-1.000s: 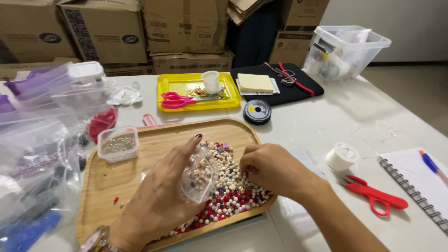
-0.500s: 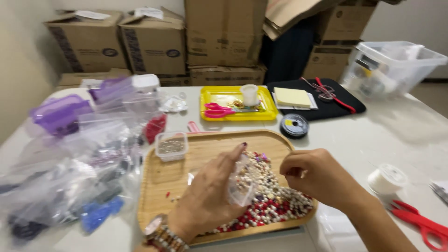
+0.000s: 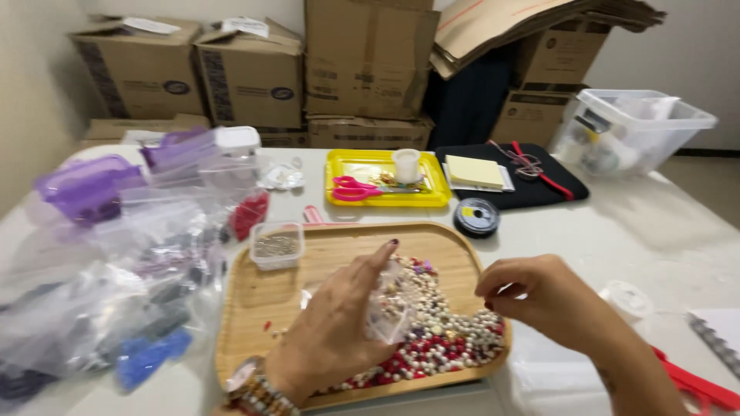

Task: Bagging small decorative beads from a wooden tray into a clear plastic bag

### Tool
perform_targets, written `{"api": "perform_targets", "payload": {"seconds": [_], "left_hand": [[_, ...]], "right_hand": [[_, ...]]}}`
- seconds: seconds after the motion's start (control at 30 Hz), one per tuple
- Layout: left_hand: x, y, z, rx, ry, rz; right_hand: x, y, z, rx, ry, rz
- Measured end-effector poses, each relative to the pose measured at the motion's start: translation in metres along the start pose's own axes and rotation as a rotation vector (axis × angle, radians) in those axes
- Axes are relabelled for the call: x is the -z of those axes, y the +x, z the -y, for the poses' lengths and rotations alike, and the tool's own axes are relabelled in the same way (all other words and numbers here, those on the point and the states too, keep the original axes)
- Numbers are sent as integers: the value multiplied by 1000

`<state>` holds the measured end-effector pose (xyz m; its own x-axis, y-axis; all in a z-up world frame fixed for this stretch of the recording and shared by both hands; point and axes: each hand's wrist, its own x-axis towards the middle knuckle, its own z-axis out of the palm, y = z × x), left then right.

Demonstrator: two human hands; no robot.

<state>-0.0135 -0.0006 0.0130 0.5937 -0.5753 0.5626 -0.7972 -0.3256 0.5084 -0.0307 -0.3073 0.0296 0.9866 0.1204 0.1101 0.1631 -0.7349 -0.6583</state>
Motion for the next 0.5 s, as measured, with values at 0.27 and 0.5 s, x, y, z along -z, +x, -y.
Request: {"api": "perform_targets", "payload": {"seconds": [0.27, 0.5], "left_hand": [[-9, -2, 11, 37, 30, 41], [-5, -2, 7, -26, 41, -8]], "right_hand": [[-19, 0, 15, 101, -478, 255], [-30, 10, -3, 162, -539, 192]]}}
